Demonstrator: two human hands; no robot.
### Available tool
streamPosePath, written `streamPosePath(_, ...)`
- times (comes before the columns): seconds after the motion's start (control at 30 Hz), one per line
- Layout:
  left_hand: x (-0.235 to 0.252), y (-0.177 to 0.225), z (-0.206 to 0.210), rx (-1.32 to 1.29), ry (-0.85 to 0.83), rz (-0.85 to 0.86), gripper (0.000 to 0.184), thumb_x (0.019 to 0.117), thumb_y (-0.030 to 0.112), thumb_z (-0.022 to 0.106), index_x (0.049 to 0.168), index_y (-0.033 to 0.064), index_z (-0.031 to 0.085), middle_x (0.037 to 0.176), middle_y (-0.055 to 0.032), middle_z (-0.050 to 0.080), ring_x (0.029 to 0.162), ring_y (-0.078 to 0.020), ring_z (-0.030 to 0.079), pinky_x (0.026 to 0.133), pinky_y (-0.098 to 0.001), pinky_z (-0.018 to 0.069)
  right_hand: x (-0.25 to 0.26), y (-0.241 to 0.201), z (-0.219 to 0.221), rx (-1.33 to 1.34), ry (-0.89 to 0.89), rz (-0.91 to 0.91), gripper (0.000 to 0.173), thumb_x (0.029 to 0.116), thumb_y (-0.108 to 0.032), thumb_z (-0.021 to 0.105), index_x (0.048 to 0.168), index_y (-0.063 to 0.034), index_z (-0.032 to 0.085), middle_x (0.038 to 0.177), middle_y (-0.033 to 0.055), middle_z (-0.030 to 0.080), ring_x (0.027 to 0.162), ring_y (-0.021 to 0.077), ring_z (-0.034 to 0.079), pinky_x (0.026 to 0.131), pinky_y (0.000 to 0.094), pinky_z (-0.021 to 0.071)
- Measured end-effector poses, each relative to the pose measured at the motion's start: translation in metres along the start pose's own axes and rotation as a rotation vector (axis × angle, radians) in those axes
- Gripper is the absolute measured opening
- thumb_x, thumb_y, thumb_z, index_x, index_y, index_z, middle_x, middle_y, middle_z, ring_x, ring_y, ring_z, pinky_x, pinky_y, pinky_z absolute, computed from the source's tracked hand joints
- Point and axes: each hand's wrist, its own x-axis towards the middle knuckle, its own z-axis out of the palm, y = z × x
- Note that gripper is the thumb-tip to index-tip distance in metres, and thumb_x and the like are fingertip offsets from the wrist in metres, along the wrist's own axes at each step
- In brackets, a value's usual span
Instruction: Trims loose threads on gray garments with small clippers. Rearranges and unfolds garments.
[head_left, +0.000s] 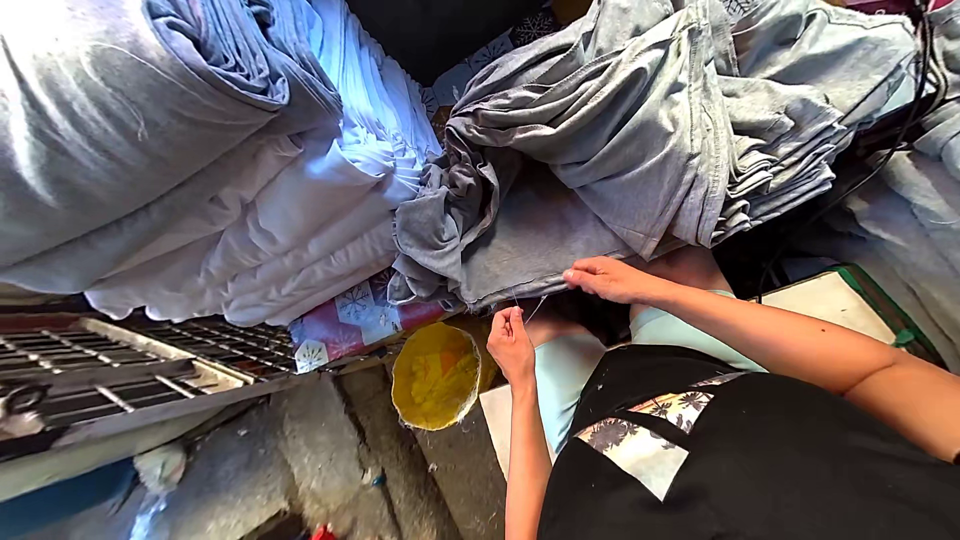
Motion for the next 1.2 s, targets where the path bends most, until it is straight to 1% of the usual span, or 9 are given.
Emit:
streamPosePath(0.13, -0.009, 0.002, 0.001, -0.001, 0.027, -0.006, 0.021, 0.1033, 0.008, 0.05, 0.092, -0.0035, 0.063, 0.065, 0.0034, 0.048, 0.055, 0.0028, 0.043, 0.054, -0.0148, 0.0376, 0.023, -0.021, 0.018, -0.012, -0.23, 0.127, 0.046, 0.1115, -0.038, 0.042, 0.101, -0.0027, 0.07, 0.062, -0.0018, 0.048, 0.052, 0.0053, 0.04, 0.052, 0.0238, 0.0351)
streamPosePath(0.27, -0.012, 0.003, 0.003, -0.065, 0.0, 0.01, 0.02, 0.1035, 0.007, 0.048, 0.093, -0.0042, 0.061, 0.067, 0.003, 0.047, 0.057, 0.0031, 0.044, 0.056, -0.0135, 0.0385, 0.046, -0.035, 0.03, 0.015, -0.342, 0.311, 0.053, 0.1112, -0.046, 0.038, 0.103, -0.0038, 0.07, 0.063, -0.0016, 0.049, 0.047, 0.0045, 0.037, 0.048, 0.0222, 0.0315)
streamPosePath(0.4, -0.016, 0.003, 0.003, -0.125, 0.007, 0.026, 0.018, 0.1027, 0.007, 0.049, 0.091, -0.0028, 0.06, 0.066, 0.0045, 0.047, 0.056, 0.0042, 0.043, 0.055, -0.0125, 0.0383, 0.055, -0.043, 0.033, 0.098, -0.334, 0.422, 0.054, 0.1102, -0.049, 0.039, 0.097, -0.0066, 0.071, 0.06, -0.0034, 0.049, 0.045, 0.0036, 0.036, 0.046, 0.0205, 0.031)
streamPosePath(0.67, -0.023, -0.004, 0.007, -0.181, 0.003, 0.045, 0.016, 0.1006, 0.005, 0.051, 0.09, -0.0015, 0.06, 0.063, 0.0058, 0.045, 0.053, 0.0042, 0.042, 0.052, -0.013, 0.0375, 0.063, -0.039, 0.036, 0.299, -0.261, 0.518, 0.052, 0.1091, -0.049, 0.043, 0.091, -0.0086, 0.069, 0.054, -0.0056, 0.046, 0.041, 0.0022, 0.033, 0.042, 0.0185, 0.0279)
streamPosePath(0.77, -0.024, -0.004, 0.006, -0.182, -0.002, 0.04, 0.015, 0.1002, 0.005, 0.051, 0.09, -0.0015, 0.06, 0.064, 0.006, 0.046, 0.054, 0.0044, 0.042, 0.053, -0.0128, 0.0377, 0.061, -0.04, 0.04, 0.325, -0.209, 0.517, 0.046, 0.1086, -0.042, 0.049, 0.087, -0.0068, 0.069, 0.052, -0.0062, 0.044, 0.039, 0.0016, 0.03, 0.04, 0.018, 0.0245)
streamPosePath(0.87, -0.025, -0.004, 0.004, -0.189, -0.015, 0.027, 0.015, 0.1001, 0.005, 0.051, 0.089, -0.0008, 0.06, 0.064, 0.0063, 0.045, 0.053, 0.0043, 0.041, 0.052, -0.0126, 0.0369, 0.058, -0.034, 0.041, 0.319, -0.202, 0.45, 0.045, 0.1084, -0.04, 0.051, 0.087, -0.0056, 0.07, 0.052, -0.0065, 0.043, 0.039, 0.0012, 0.029, 0.04, 0.0182, 0.0231)
streamPosePath(0.97, -0.026, -0.004, 0.003, -0.198, -0.02, 0.026, 0.015, 0.1002, 0.005, 0.051, 0.089, -0.0006, 0.06, 0.064, 0.0068, 0.044, 0.053, 0.0047, 0.04, 0.052, -0.0123, 0.0363, 0.056, -0.028, 0.042, 0.265, -0.197, 0.366, 0.042, 0.108, -0.037, 0.053, 0.09, -0.0048, 0.073, 0.054, -0.0066, 0.044, 0.042, 0.0013, 0.03, 0.043, 0.0193, 0.0251)
streamPosePath(1.07, -0.027, -0.003, 0.003, -0.211, -0.017, 0.03, 0.015, 0.1004, 0.005, 0.051, 0.089, -0.0007, 0.06, 0.064, 0.0063, 0.045, 0.053, 0.0041, 0.041, 0.052, -0.0128, 0.0371, 0.059, -0.025, 0.043, 0.216, -0.221, 0.363, 0.042, 0.1076, -0.038, 0.054, 0.092, -0.0053, 0.075, 0.054, -0.0062, 0.045, 0.042, 0.0014, 0.031, 0.043, 0.0198, 0.0256)
streamPosePath(1.2, -0.028, 0.0, 0.002, -0.21, -0.01, 0.036, 0.015, 0.0999, 0.005, 0.051, 0.089, -0.0006, 0.06, 0.064, 0.0068, 0.045, 0.053, 0.0047, 0.041, 0.052, -0.0123, 0.0367, 0.06, -0.036, 0.041, 0.103, -0.196, 0.358, 0.043, 0.1066, -0.039, 0.055, 0.089, -0.0058, 0.075, 0.054, -0.0054, 0.045, 0.044, 0.003, 0.033, 0.046, 0.022, 0.0288)
